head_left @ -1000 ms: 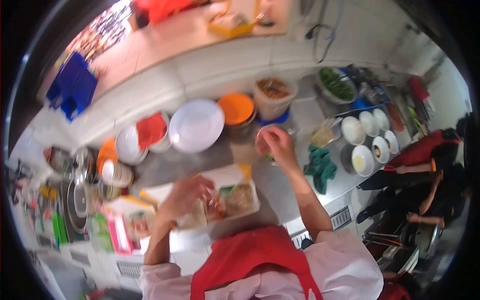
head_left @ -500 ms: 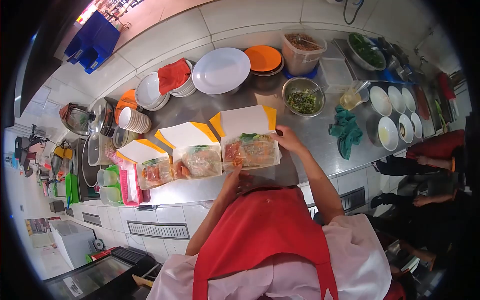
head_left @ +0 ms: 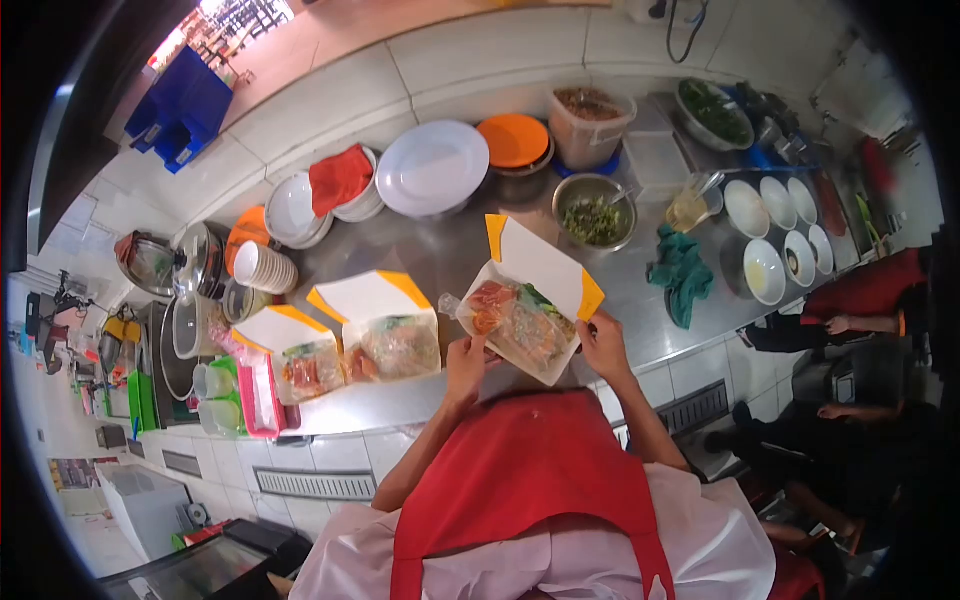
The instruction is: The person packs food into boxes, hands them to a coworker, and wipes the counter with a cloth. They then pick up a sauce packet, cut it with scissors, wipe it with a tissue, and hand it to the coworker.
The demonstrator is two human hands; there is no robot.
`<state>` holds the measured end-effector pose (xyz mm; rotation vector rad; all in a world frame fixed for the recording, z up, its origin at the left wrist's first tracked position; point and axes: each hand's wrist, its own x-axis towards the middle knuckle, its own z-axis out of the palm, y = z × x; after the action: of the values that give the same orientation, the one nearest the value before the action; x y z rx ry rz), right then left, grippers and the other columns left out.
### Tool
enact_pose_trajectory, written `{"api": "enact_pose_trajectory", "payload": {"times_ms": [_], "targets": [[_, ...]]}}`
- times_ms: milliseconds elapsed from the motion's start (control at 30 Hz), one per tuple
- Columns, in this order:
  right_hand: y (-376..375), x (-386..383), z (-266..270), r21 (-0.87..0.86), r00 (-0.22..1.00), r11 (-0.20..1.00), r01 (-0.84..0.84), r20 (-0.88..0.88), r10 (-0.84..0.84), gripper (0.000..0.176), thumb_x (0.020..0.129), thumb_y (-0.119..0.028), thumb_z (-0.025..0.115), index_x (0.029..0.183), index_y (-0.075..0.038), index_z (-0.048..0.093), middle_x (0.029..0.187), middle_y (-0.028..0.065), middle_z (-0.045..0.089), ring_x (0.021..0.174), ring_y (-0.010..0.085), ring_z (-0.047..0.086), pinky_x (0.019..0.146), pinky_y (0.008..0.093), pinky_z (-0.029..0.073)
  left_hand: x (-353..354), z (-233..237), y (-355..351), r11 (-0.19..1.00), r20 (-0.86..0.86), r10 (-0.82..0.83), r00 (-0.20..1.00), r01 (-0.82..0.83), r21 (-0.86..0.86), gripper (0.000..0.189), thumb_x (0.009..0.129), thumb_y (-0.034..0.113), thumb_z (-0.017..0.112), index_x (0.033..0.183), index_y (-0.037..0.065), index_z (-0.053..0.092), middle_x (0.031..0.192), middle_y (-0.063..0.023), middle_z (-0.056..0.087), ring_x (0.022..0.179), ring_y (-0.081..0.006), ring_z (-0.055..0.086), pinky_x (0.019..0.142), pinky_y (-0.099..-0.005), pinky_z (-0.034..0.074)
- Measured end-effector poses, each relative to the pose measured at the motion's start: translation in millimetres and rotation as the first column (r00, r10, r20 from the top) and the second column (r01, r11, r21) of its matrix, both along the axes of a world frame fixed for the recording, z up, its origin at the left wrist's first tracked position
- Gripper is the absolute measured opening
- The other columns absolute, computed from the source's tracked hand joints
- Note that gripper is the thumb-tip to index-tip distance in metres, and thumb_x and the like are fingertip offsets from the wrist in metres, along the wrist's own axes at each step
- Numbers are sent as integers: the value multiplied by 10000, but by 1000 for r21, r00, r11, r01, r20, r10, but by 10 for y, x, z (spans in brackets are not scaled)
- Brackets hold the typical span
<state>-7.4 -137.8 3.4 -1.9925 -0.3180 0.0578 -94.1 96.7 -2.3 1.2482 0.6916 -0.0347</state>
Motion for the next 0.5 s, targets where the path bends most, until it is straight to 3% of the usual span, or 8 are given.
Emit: {"api": "enact_pose_trajectory", "payload": {"times_ms": [67,200,267,333,367,400,467,500], "targets": [[85,118,323,68,998,996,60,-21,-59,120,896,-55,581,946,41,631,832,178,619,657,297,634,598,351,499,260,297,72,1000,66,1,998,-2,9,330,967,281,531,966,-39,606,821,-104,635,729,-193,664,668,-335,588],[388,695,1127,124,969,990,69,227,-96,126,901,-64,568,928,41,633,811,147,627,602,242,645,543,348,513,960,1188,333,997,264,-13,965,-7,76,328,956,350,570,973,23,599,832,-76,596,720,-183,646,655,-321,574],[677,1087,1540,265,983,959,104,121,-140,136,906,-63,553,913,43,637,764,122,633,517,194,620,454,323,491,1470,1565,556,991,397,-42,917,-12,134,324,947,348,588,999,29,577,889,-81,594,767,-194,646,680,-330,572],[1003,1522,1936,309,943,946,100,273,-189,158,906,-58,522,921,48,639,664,118,623,482,175,610,412,314,471,2045,1901,780,988,464,27,885,-95,124,261,950,277,599,930,25,536,892,-78,589,775,-173,641,657,-340,592],[1180,2102,1701,218,685,967,128,686,-246,184,901,-63,504,950,38,649,642,144,624,466,195,614,435,337,491,2313,2067,889,986,523,45,851,-123,116,281,924,274,634,950,25,507,889,-78,586,775,-184,641,667,-334,589],[1361,2168,1978,392,943,917,71,273,-189,199,890,-90,511,940,34,657,657,184,641,527,238,655,524,361,534,2642,2142,1056,984,537,87,839,-156,84,306,901,257,663,980,12,498,897,-85,594,765,-189,643,673,-331,587],[1698,2517,2277,466,969,872,147,110,-223,203,887,-114,521,886,27,667,656,199,648,594,264,683,605,377,554,3227,2263,1341,960,571,125,812,-243,136,306,893,238,669,1007,-9,529,901,-92,609,746,-186,642,652,-321,580],[1855,2761,2314,430,961,889,158,139,-238,206,880,-127,528,861,18,672,656,204,651,599,281,683,623,390,555,3423,2290,1456,952,585,122,802,-261,159,306,893,234,670,1011,-17,542,899,-92,613,741,-183,640,649,-315,578]]}}
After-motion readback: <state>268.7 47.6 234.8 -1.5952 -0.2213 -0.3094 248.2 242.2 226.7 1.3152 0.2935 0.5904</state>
